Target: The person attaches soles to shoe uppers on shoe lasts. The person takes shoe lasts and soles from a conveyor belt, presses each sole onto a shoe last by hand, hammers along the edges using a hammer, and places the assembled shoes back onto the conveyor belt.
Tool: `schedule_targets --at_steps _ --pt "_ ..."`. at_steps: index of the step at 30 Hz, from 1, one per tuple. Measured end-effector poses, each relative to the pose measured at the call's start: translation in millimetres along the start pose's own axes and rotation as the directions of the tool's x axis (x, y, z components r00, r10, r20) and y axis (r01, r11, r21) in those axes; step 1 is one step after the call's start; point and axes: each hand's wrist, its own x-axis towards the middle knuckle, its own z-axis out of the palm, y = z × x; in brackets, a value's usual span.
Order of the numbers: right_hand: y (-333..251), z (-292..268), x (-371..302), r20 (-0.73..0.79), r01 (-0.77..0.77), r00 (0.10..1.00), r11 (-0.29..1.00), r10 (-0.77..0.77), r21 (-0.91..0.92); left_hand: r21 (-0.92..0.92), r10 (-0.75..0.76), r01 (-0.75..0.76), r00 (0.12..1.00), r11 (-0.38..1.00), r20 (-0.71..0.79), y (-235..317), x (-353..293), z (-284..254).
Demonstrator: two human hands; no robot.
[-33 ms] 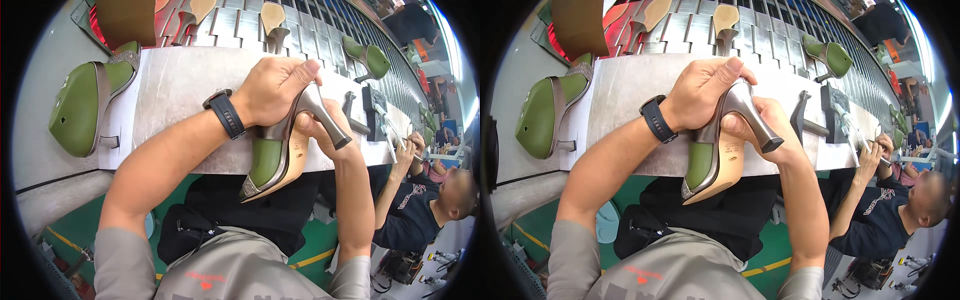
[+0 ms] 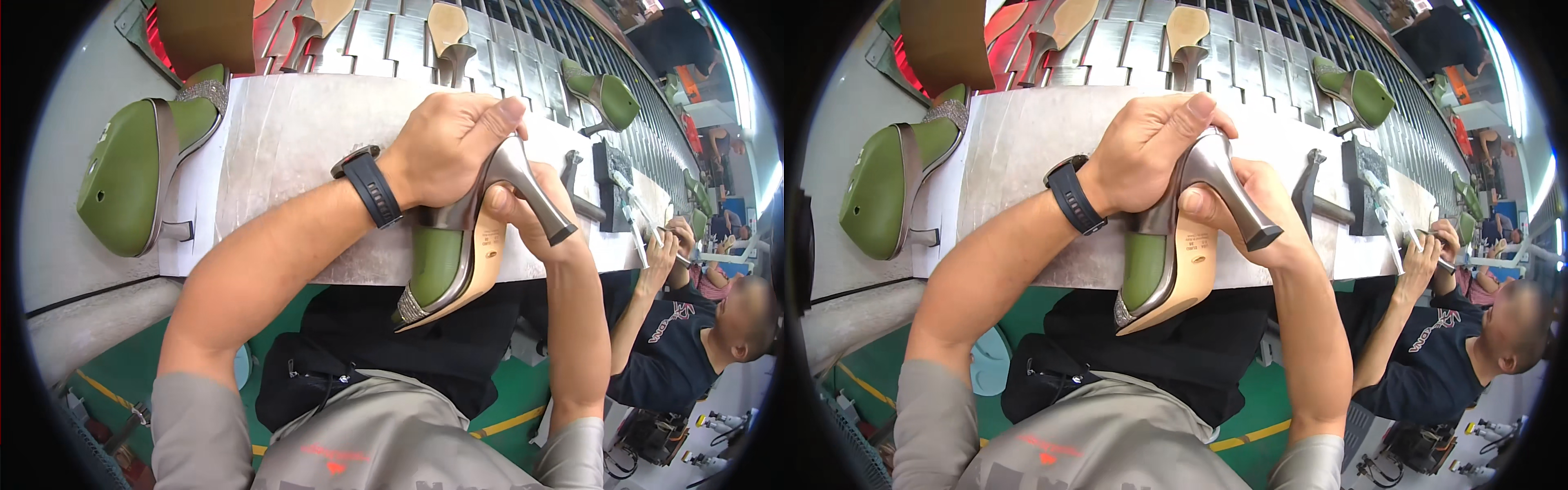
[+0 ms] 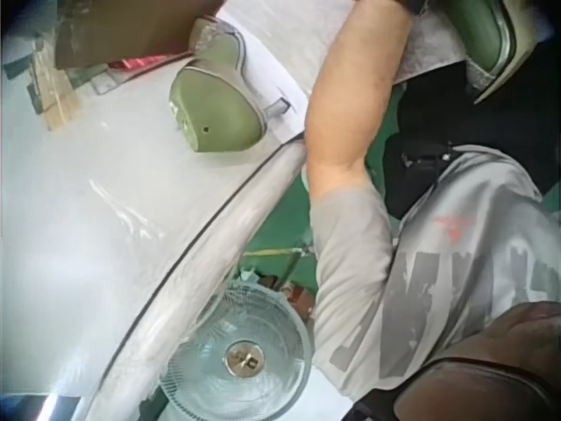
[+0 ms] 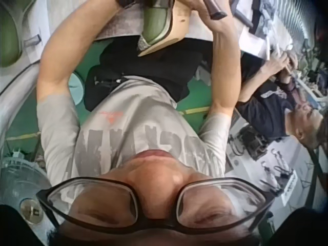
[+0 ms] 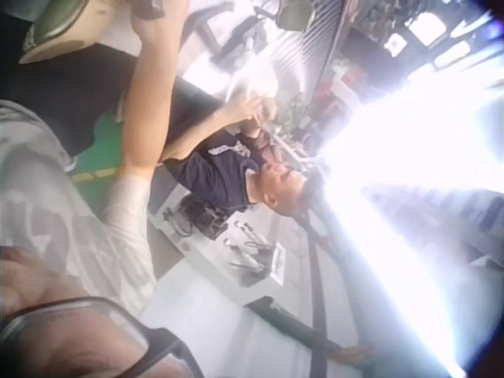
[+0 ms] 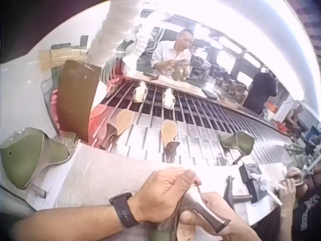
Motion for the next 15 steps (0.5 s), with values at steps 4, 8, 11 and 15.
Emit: schedule_targets --at_steps 4,8,11,15 --pt "-2 16 -8 -0.031 0.049 0.999 0.983 -0.045 0.177 0.071 0.029 -0.027 0.999 0.997 -0.023 1 3 4" --pt "4 34 -11 -0.237 0.122 0.97 0.957 -0.058 0.264 0.127 -0.038 0.039 0.999 0.991 -0.011 -2 6 6" --pt "10 31 -13 -0.185 0.153 0.975 0.973 -0.121 0.171 0.133 -0.01 0.012 1.0 0.991 -0.013 -2 5 4" --pt "6 42 -17 -0.285 0.139 0.957 0.956 -0.062 0.257 0.148 -0.047 0.046 0.999 0.988 0.004 4 8 7"
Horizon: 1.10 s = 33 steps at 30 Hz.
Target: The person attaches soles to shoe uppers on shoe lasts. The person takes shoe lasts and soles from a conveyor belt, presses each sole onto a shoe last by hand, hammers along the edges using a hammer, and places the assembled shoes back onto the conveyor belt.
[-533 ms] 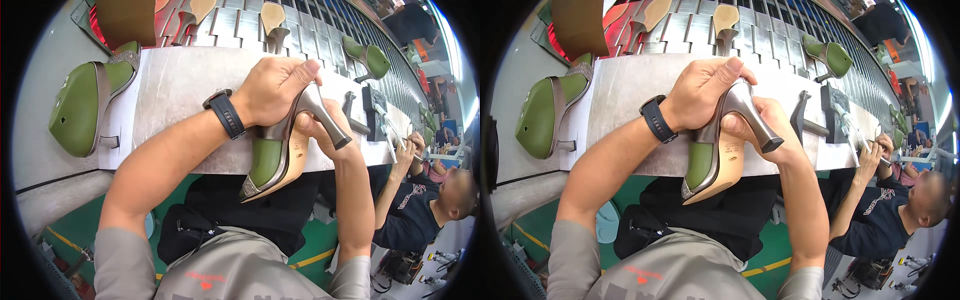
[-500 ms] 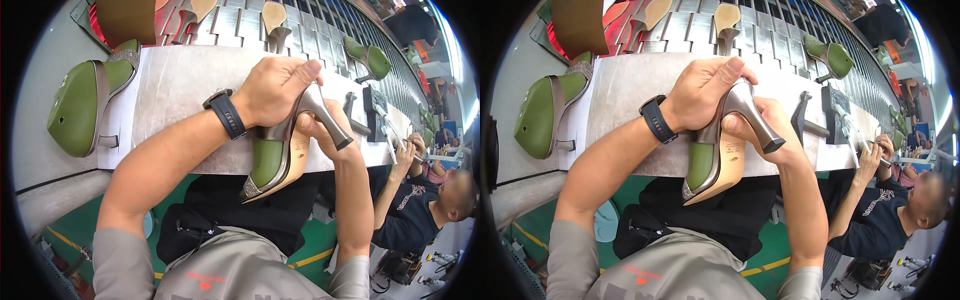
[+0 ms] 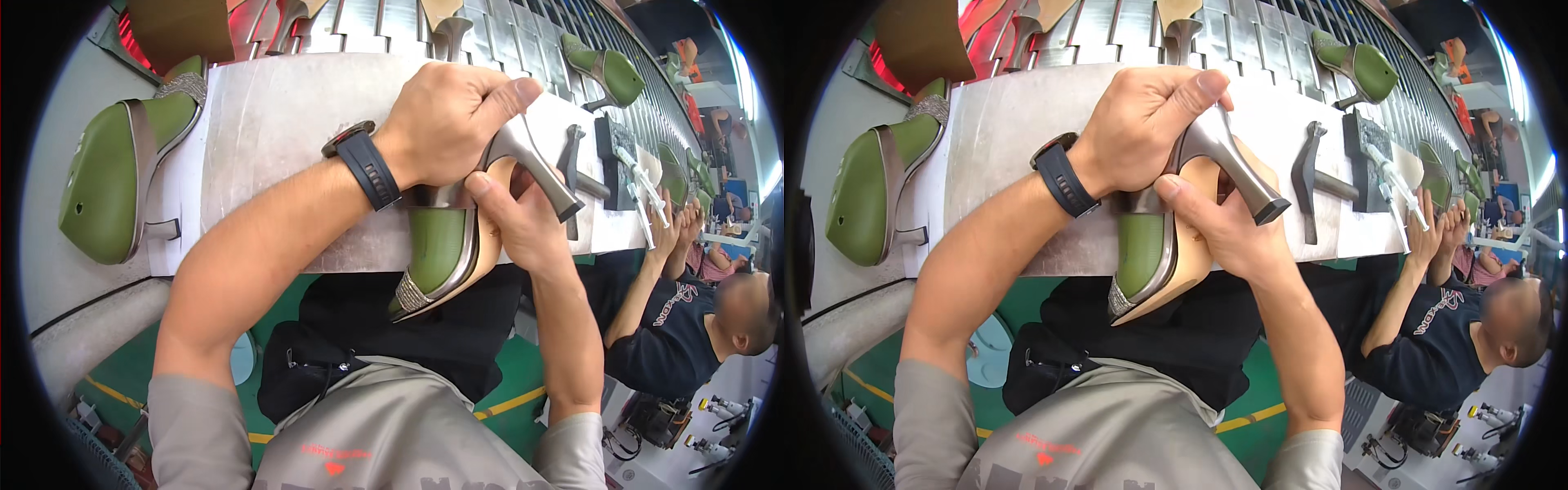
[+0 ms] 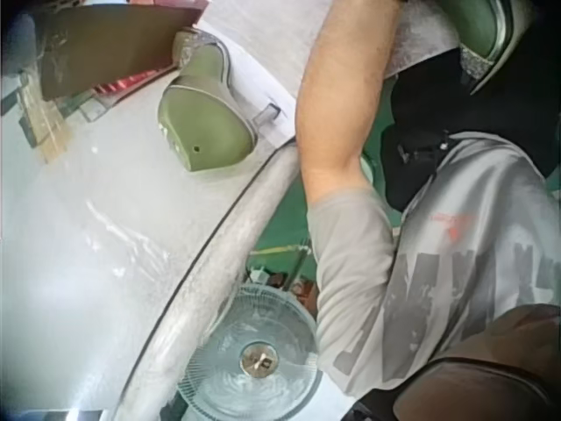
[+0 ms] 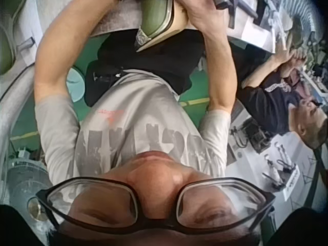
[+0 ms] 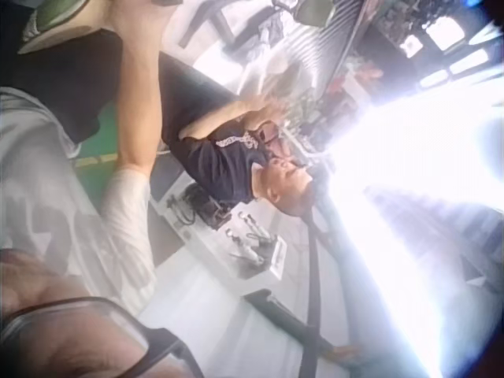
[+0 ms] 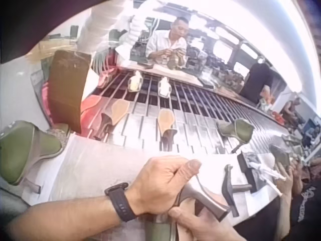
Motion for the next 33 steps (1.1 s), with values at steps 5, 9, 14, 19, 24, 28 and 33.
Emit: schedule_targets --at_steps 5,9,14,19,24,28,33 --pt "7 -4 -19 -0.011 -0.166 0.986 0.977 0.169 0.132 0.032 0.011 -0.011 1.0 0.999 0.021 -1 -6 -3" --pt "11 2 -59 0.037 -0.073 0.997 0.954 0.065 0.291 0.027 0.024 -0.024 1.0 0.999 0.005 2 -4 0" --pt "-5 12 -37 -0.101 -0.101 0.988 0.98 0.12 0.171 0.109 0.022 -0.037 0.991 0.993 0.13 5 0 -6" --pt "-21 6 15 -0.053 0.185 0.98 0.978 -0.191 -0.099 -0.018 -0.072 0.077 0.981 0.997 0.182 6 7 -44" --pt "-51 -7 2 0.084 0.33 0.909 0.581 -0.408 -0.744 0.302 -0.041 0.099 0.981 0.948 -0.192 33 -61 -75" --pt "-47 5 -35 0.27 0.496 0.853 0.534 -0.447 -0.685 0.405 -0.01 0.08 0.985 0.911 -0.173 71 -126 -70" --pt "-38 6 -35 0.305 0.577 0.785 0.46 -0.539 -0.674 0.432 0.035 -0.006 0.997 0.902 -0.061 85 -155 -60"
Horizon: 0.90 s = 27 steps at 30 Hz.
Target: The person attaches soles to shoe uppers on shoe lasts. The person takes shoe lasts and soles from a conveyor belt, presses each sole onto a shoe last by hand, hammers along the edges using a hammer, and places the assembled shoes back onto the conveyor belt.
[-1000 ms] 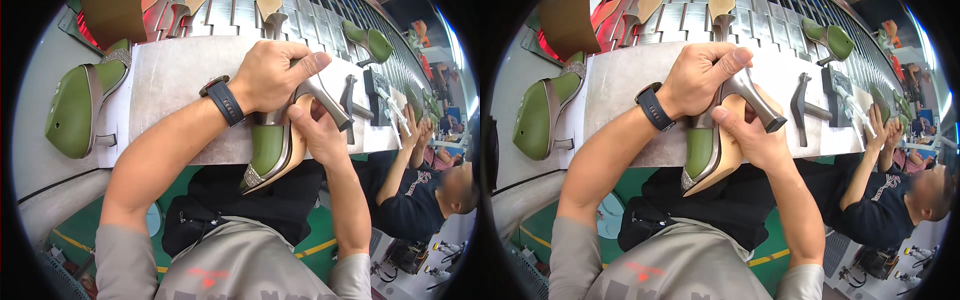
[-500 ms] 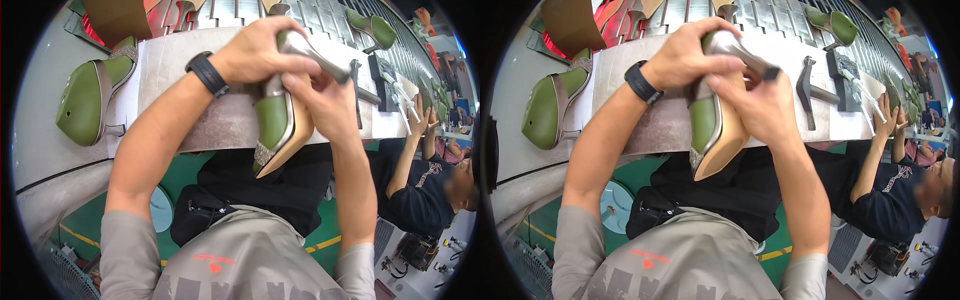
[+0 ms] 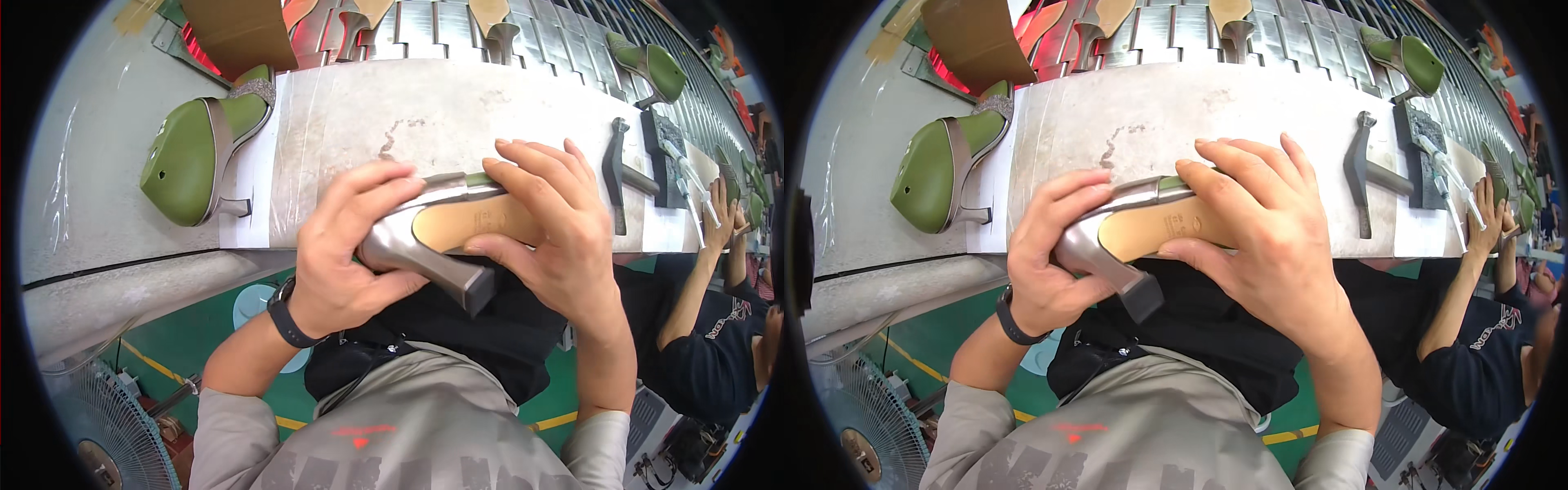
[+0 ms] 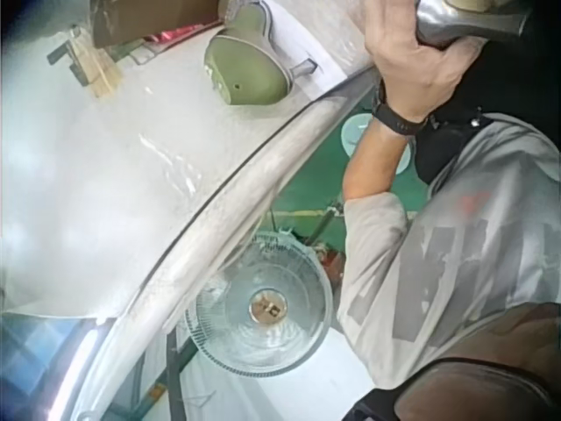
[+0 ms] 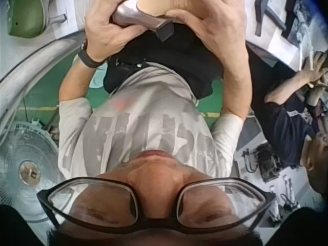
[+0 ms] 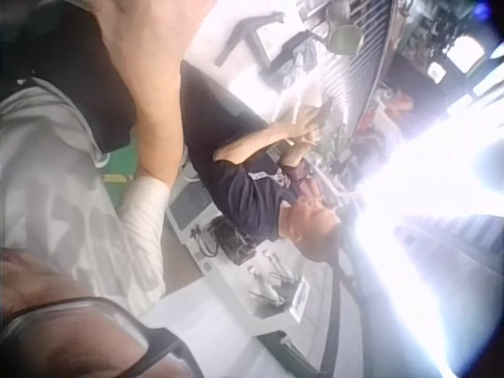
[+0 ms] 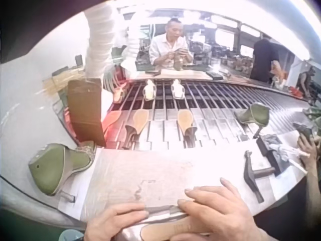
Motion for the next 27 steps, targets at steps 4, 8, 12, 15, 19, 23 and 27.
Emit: schedule_targets --at_steps 4,8,12,15,19,23,27 --pt "-3 7 2 0.027 0.053 0.998 0.998 -0.053 0.026 -0.006 0.081 -0.08 0.99 0.997 0.112 -3 4 2" --pt "-9 16 4 -0.008 0.049 0.999 0.999 -0.049 0.005 0.02 0.176 -0.177 0.982 0.984 0.074 -6 4 4" --pt "-13 17 4 -0.012 0.033 0.999 0.999 -0.033 0.018 0.031 0.201 -0.203 0.978 0.979 0.062 -7 3 6" --pt "-17 15 4 -0.011 0.001 1.0 1.0 -0.001 0.021 0.057 0.195 -0.198 0.979 0.978 0.059 -3 1 9" --pt "-26 0 24 0.118 -0.116 0.987 0.99 0.107 0.077 0.093 0.233 -0.224 0.967 0.97 -0.101 -5 -11 29" --pt "-4 -6 38 0.172 -0.008 0.985 0.997 -0.005 0.072 0.259 0.316 -0.295 0.948 0.92 -0.04 -15 -12 45" --pt "36 6 11 0.037 0.179 0.984 0.979 -0.176 -0.103 0.152 0.179 -0.18 0.984 0.972 0.019 -9 8 48"
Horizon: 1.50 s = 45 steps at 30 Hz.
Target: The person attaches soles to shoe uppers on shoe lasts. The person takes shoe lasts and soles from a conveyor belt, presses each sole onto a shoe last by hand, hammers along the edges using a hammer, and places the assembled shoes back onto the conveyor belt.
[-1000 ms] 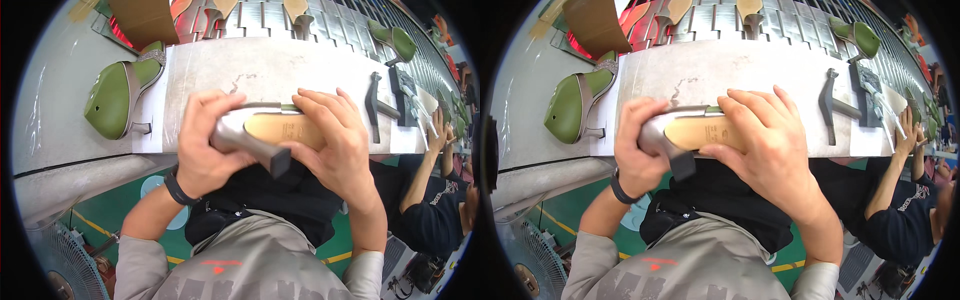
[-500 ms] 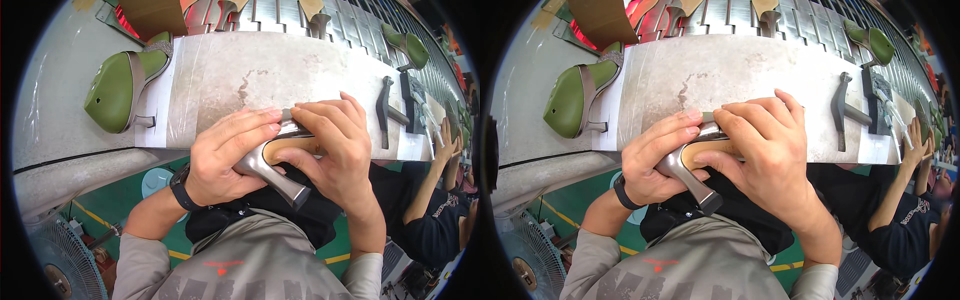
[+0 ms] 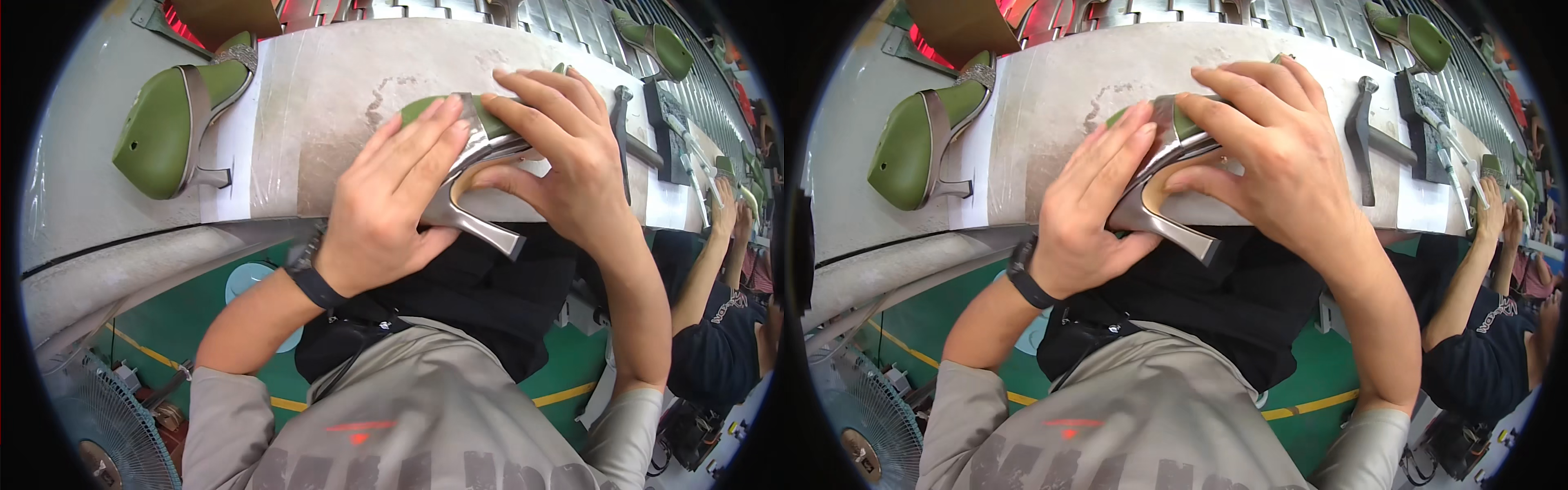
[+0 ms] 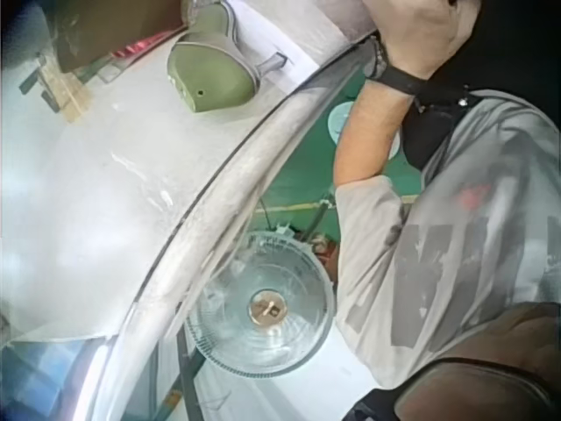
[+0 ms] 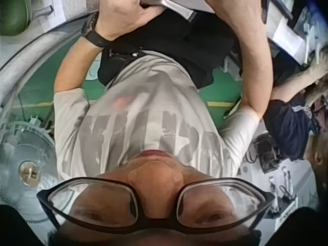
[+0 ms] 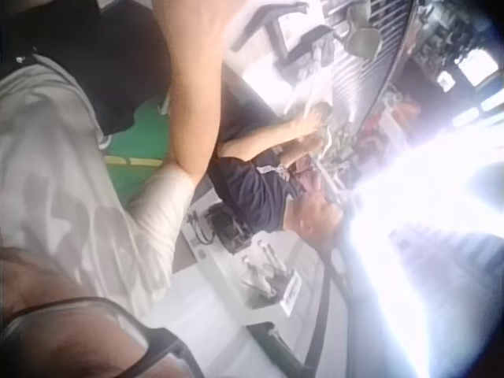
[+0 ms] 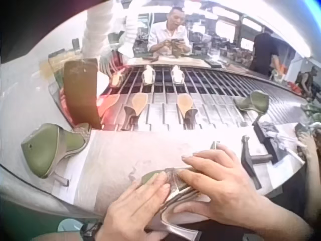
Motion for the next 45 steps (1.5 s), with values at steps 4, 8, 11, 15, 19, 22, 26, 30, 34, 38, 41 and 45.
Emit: schedule_targets --at_steps 4,8,11,15,19,22,26,30,34,38,41,45 --pt "9 9 -12 -0.044 0.066 0.997 0.993 -0.07 -0.093 0.043 0.027 -0.034 0.986 0.998 0.164 -5 4 -2" --pt "11 15 -16 -0.079 0.091 0.992 0.991 -0.099 -0.093 0.084 0.041 -0.057 0.982 0.995 0.183 -3 3 1" --pt "12 17 -19 -0.097 0.081 0.992 0.995 -0.086 -0.057 0.106 0.063 -0.084 0.98 0.991 0.187 -4 2 3" --pt "13 16 -20 -0.096 0.062 0.993 0.998 -0.064 -0.028 0.108 0.073 -0.094 0.981 0.99 0.181 -4 4 6" --pt "12 15 -18 -0.087 0.053 0.995 0.999 -0.054 -0.009 0.105 0.062 -0.083 0.98 0.991 0.191 -4 4 5" --pt "11 14 -16 -0.069 0.037 0.997 0.999 -0.036 0.007 0.119 0.066 -0.093 0.974 0.989 0.218 -6 4 2" --pt "8 9 -13 -0.047 0.014 0.999 1.0 -0.013 0.011 0.128 0.081 -0.114 0.968 0.985 0.238 -8 3 3" --pt "3 0 3 0.029 -0.095 0.995 0.981 0.091 0.169 0.116 0.104 -0.121 0.985 0.986 0.14 -11 1 11" --pt "-7 -8 10 0.103 -0.15 0.985 0.982 0.138 0.111 0.137 0.1 -0.118 0.986 0.983 0.132 -14 0 14" --pt "-3 -3 -2 0.109 -0.165 0.981 0.986 0.162 0.022 0.046 0.022 -0.032 0.979 0.998 0.202 -1 9 0" --pt "2 2 -18 -0.022 -0.146 0.989 0.989 0.145 -0.027 -0.06 0.022 -0.005 0.955 0.998 0.296 -15 25 -13" --pt "14 -6 -33 -0.132 -0.121 0.98 0.975 0.147 0.189 -0.234 -0.079 0.161 0.942 0.959 0.325 -25 55 -5"
